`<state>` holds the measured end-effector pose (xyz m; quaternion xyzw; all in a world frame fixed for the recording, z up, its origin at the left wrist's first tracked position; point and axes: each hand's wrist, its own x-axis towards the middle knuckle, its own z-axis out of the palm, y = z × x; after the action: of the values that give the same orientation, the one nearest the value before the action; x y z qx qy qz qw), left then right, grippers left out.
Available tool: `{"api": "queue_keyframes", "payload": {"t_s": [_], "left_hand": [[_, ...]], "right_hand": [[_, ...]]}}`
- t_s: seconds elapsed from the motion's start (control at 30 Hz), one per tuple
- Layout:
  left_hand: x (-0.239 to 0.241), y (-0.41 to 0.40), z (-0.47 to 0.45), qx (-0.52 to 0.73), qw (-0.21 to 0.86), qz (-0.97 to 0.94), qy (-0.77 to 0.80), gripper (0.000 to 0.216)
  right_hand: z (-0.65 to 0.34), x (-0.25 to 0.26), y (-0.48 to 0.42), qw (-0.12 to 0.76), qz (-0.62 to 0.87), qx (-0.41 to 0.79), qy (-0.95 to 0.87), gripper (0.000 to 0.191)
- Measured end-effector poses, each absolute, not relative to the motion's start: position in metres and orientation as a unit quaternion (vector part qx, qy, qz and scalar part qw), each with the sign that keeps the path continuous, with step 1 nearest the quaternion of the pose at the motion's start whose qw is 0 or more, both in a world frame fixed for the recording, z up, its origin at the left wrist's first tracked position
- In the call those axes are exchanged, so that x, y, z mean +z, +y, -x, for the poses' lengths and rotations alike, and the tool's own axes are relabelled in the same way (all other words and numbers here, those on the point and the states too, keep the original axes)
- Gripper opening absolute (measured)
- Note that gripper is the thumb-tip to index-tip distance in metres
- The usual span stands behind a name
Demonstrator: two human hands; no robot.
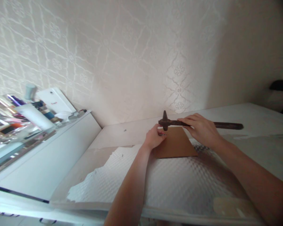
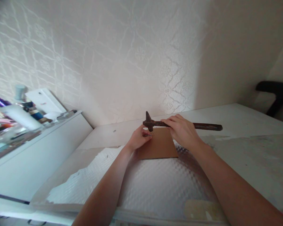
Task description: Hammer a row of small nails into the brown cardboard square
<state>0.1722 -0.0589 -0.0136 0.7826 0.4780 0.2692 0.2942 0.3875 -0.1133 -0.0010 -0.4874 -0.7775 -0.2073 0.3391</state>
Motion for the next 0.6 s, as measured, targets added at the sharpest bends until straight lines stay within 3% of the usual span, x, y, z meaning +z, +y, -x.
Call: {"api": "queue_keyframes", "payload": {"t_s": [0.3, 0.6], "left_hand": [[-0.0080, -0.0643, -0.1727, 0.262, 0.247, -0.788, 0.499, 0.033], [-0.0127, -0.0605, -0.1726, 0.262, 0.243, -0.790, 0.499, 0.035]], "right_hand": [[-0.3855, -0.0015, -0.1130, 0.335, 0.467, -0.192, -0.796, 0.032], [-0.3844, -0.0006, -0.1147, 0.333, 0.464, -0.193, -0.798, 0.032]]}}
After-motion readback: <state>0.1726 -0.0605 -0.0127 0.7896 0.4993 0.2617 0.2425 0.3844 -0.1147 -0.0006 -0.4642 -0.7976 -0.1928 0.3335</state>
